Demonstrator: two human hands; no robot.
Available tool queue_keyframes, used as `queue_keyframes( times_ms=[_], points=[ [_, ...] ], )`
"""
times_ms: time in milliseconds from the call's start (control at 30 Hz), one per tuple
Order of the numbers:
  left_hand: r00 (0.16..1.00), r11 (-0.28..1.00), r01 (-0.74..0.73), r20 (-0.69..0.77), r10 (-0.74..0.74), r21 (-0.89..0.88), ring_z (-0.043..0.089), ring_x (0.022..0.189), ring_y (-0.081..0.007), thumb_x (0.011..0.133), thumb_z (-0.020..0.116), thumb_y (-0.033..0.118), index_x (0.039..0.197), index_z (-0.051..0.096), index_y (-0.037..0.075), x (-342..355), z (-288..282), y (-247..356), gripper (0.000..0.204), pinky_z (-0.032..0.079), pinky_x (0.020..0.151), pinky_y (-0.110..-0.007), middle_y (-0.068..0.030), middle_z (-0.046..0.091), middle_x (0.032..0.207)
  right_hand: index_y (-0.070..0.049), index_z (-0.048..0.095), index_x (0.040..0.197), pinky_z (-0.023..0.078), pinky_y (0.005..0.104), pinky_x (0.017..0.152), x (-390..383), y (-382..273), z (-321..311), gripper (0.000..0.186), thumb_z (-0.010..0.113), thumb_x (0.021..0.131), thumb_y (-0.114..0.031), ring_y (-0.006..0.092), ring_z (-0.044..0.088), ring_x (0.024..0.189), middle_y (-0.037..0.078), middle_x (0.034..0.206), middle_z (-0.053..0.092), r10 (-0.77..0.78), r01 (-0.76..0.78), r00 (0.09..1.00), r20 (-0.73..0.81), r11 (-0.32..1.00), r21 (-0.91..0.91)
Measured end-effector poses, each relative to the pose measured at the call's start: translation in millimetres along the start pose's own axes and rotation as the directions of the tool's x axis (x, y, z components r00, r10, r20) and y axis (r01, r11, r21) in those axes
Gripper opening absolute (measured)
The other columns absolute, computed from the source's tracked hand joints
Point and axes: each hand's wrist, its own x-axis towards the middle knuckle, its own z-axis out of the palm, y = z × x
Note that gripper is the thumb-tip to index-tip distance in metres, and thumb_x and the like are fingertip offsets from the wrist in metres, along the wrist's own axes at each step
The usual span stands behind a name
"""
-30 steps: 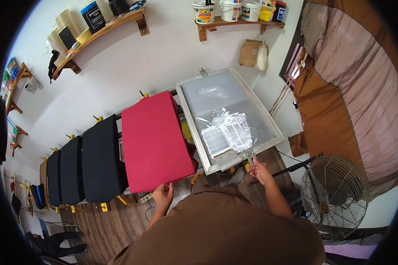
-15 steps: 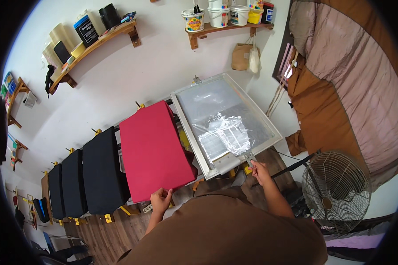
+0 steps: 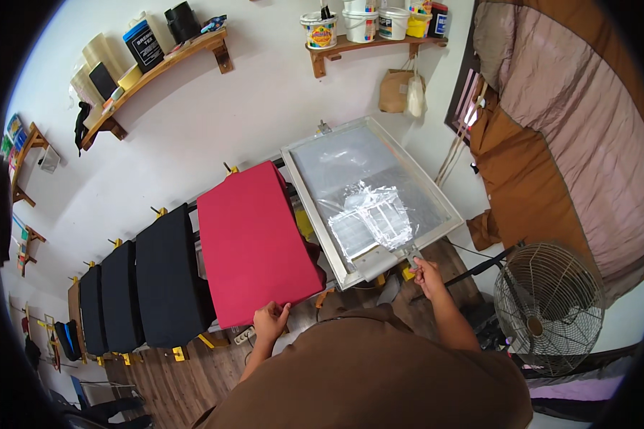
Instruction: Adjusting and securing a screen frame on a manual screen printing machine.
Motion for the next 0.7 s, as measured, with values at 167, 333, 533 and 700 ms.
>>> queue_keyframes(
  times_ms=[167,333,533,700],
  points=[
    [0.998,0.994,-0.003,0.061,-0.004,0.110,0.065,0.058,-0.0375,0.084,0.077,0.044,0.068,0.064,0.005,0,3,-7,0.044,0.052,0.055,-0.047,-0.0150,0.063,0.060,-0.004,0.065,0.073,0.035,0.0266,0.048,4,2,-2,0.035,0.070,0.093,-0.032,0.0085,0.039,0.043,0.001,0.055,0.053,0.047,-0.047,0.999,-0.025,0.999,-0.001],
    [0.995,0.984,0.086,0.033,-0.092,0.157,0.066,0.061,-0.0396,0.084,0.076,0.045,0.066,0.065,0.005,7,6,-8,0.046,0.053,0.057,-0.049,-0.0178,0.064,0.062,-0.004,0.065,0.074,0.036,0.0273,0.048,1,-4,-1,0.035,0.071,0.093,-0.033,0.0090,0.039,0.043,0.001,0.054,0.051,0.041,-0.041,0.999,-0.002,0.998,-0.046],
    [0.985,0.976,0.169,-0.003,-0.170,0.141,0.066,0.062,-0.0415,0.085,0.076,0.044,0.067,0.067,0.003,8,8,-9,0.045,0.053,0.059,-0.050,-0.0195,0.064,0.063,-0.007,0.062,0.073,0.036,0.0278,0.047,3,2,-1,0.032,0.072,0.092,-0.030,0.0092,0.041,0.043,0.003,0.058,0.058,0.019,-0.019,0.999,-0.026,1.000,0.018],
    [0.992,0.985,0.124,-0.049,-0.119,0.117,0.066,0.058,-0.0374,0.086,0.076,0.039,0.069,0.067,0.001,6,9,-11,0.043,0.052,0.057,-0.046,-0.0190,0.064,0.062,-0.008,0.061,0.073,0.037,0.0280,0.047,6,5,-6,0.032,0.072,0.093,-0.030,0.0091,0.044,0.045,0.005,0.062,0.061,0.010,-0.009,1.000,-0.008,0.999,0.036]
  ],
)
